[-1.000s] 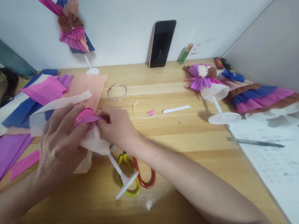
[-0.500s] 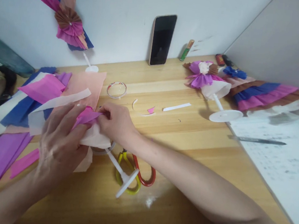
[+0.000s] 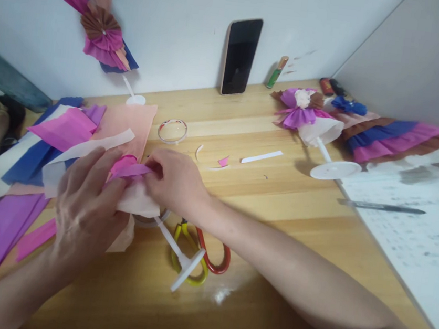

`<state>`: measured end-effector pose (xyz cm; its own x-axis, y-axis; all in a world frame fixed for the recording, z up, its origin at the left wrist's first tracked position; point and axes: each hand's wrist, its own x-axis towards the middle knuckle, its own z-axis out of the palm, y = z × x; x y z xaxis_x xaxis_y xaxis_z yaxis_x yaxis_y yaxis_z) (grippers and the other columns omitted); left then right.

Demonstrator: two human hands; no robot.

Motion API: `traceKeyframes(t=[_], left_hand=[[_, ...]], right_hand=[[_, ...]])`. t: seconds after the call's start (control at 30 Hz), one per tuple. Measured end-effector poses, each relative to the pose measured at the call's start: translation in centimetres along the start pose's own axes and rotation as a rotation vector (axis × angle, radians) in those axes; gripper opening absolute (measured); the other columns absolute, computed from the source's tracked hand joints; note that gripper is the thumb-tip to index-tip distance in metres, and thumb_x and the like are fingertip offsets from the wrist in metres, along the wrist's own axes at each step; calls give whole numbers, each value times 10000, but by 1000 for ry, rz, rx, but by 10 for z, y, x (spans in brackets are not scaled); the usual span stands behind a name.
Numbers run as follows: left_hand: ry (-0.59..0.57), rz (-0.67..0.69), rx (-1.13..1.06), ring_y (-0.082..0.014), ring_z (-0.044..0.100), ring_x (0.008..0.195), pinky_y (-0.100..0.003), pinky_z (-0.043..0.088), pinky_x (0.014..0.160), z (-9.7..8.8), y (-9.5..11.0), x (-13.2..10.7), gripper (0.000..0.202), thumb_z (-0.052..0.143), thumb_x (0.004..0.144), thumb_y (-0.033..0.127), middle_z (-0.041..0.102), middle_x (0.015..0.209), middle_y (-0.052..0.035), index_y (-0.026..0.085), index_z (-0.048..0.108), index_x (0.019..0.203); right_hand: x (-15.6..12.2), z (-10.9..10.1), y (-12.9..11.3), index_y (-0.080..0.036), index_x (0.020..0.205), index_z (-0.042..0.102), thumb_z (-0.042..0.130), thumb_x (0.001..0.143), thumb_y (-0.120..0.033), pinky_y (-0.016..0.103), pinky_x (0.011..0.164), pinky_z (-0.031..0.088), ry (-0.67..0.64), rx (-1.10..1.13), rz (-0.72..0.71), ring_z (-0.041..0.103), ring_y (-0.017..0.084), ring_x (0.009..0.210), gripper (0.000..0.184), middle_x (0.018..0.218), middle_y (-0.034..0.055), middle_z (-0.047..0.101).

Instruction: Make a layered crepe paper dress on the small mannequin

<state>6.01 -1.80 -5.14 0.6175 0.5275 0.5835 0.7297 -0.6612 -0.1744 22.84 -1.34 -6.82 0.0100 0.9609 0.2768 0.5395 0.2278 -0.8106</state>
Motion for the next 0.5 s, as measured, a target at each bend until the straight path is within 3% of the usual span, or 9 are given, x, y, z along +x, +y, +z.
traceKeyframes(t=[0.3, 0.5], left_hand=[[-4, -8, 21, -367, 539, 1237, -554, 462, 966, 2, -4, -1, 208, 566, 754, 27, 645, 1250, -148, 178, 633, 881], [-70, 14, 7, -388, 570, 1191, -553, 477, 953, 1, -4, 4, 192, 567, 738, 10, 655, 1226, -180, 142, 661, 841]], right_hand=[[-1, 0, 6, -167, 747, 686, 517, 677, -78, 254, 584, 338, 7, -234, -39, 526, 139, 642, 204, 706, 24, 651], [1, -3, 5, -166, 729, 686, 531, 672, -74, 238, 578, 335, -26, -135, -31, 511, 113, 605, 189, 670, -2, 643]])
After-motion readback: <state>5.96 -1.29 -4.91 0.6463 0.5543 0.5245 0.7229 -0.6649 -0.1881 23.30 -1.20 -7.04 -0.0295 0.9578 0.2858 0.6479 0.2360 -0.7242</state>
